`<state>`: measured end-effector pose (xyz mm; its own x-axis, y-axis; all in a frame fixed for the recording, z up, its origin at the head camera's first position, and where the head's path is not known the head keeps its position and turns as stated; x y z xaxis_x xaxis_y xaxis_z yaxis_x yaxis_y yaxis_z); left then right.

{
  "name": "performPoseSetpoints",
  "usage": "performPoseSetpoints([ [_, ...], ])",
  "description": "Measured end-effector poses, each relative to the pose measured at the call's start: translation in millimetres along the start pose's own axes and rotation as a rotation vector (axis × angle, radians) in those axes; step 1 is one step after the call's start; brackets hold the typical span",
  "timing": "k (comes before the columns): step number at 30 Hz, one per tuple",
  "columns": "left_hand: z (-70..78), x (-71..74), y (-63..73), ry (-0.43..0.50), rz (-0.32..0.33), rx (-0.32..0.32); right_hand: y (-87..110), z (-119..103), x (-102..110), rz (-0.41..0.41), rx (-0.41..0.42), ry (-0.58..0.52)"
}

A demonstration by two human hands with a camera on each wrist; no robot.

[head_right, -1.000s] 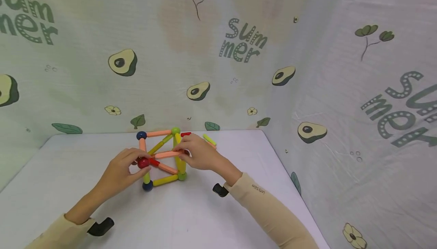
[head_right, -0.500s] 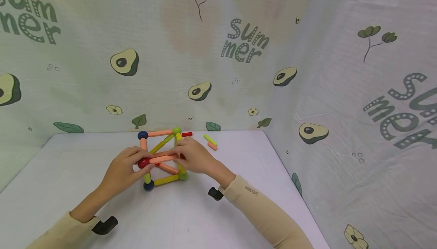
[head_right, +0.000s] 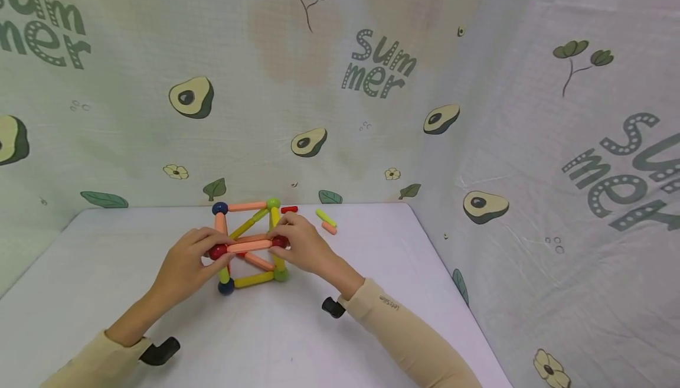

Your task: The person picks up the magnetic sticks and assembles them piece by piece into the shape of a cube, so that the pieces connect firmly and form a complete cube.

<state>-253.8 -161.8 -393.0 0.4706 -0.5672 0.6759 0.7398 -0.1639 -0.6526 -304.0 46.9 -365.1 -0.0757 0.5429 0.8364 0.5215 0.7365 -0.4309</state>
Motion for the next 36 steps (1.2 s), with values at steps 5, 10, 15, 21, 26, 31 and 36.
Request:
performPoseSetpoints([
  [5, -3.0, 0.5, -0.1, -0.001, 0.000, 0.007, 0.9, 25.8, 7.2, -0.093, -0.045, -0.138],
  [10, -5.1, 1.2, 0.6, -0.007, -0.002, 0.025, 6.2, 100.9, 21.9, -0.007, -0.268, -0.098],
  [15, -6.4, 0.9, 2.5, 0.000, -0.007, 0.024, 20.4, 177.4, 13.6, -0.003, -0.546, 0.095],
  [21, -6.6, -0.4, 4.0, 0.017, -0.021, 0.002, 36.9, 221.1, -3.1, -0.048, -0.709, 0.134],
  [26, -6.3, 0.4, 3.2, 0.026, -0.024, -0.017, 41.1, 229.1, -9.1, -0.062, -0.703, 0.169],
  [31, -8.4, -2.1, 3.9, 0.021, -0.048, -0.024, 47.3, 221.5, 0.5, -0.055, -0.712, 0.168],
  [36, -13.6, -3.1, 6.3, 0.036, -0.071, -0.016, 42.3, 186.3, 25.4, -0.051, -0.568, 0.147],
])
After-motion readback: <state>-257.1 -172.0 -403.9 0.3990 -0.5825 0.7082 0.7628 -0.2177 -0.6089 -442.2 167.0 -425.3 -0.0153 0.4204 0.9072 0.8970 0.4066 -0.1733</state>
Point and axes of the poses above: each hand's wrist, its own y-axis away from the middle knuckle, its own x-axis out of the back of the hand, z = x × y, the point moved 7 cm from there along -y, towards the middle knuckle, and after that the axes turned 5 degrees about x, right-handed, at the moved point
